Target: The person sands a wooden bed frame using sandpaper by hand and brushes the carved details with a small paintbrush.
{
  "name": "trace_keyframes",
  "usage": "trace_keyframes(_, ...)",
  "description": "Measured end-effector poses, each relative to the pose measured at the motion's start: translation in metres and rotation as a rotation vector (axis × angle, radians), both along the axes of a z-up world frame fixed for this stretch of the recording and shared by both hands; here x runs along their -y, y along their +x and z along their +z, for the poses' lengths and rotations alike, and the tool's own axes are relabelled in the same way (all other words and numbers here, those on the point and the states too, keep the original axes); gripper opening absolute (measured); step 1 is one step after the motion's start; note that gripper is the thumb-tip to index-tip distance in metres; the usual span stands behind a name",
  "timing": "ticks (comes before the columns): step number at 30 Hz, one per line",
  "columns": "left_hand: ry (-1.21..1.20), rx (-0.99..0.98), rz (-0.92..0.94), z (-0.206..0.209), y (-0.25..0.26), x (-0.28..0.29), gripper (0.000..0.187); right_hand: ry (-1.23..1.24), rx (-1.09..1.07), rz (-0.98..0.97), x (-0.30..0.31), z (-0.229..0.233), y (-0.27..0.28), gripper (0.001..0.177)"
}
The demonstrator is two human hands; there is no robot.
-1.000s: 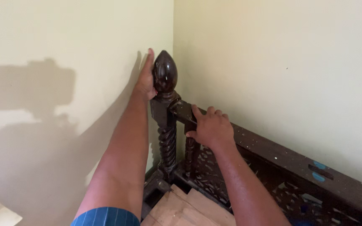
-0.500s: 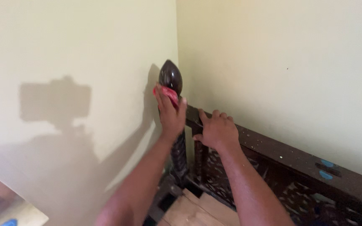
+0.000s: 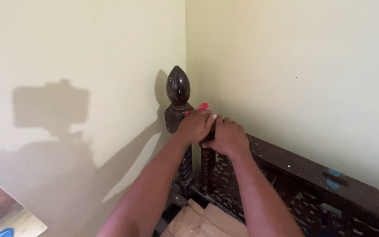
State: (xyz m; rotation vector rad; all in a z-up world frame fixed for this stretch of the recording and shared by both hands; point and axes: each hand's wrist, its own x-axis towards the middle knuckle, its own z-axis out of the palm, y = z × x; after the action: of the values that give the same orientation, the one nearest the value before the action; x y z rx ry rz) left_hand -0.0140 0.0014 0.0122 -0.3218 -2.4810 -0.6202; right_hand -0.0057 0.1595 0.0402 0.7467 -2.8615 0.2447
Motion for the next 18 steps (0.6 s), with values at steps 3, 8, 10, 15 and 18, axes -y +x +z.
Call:
trace_keyframes(3,-0.103,0.107,-0.008,0.012,-0.017,-0.009,0.045,-0.074,0.029,-0.019,-0.002,0.007,0.004,0.116)
trace_keyframes(8,-0.181,0.151,0.018,-0.007,-0.007,-0.022,0.035,-0.176,0.051,0.019,-0.011,0.015,0.013,0.125)
trace_keyframes(10,-0.220,0.054,-0.086,-0.011,-0.010,-0.011,0.034,-0.144,0.080,0.015,-0.011,0.017,0.011,0.127)
trace_keyframes(15,0.052,-0.257,-0.145,-0.026,-0.006,0.005,0.064,-0.159,0.013,0.065,-0.013,0.009,0.006,0.134)
trace_keyframes(18,0.116,-0.242,-0.044,-0.021,-0.005,0.008,0.053,-0.067,0.004,0.047,-0.010,0.007,0.003,0.124)
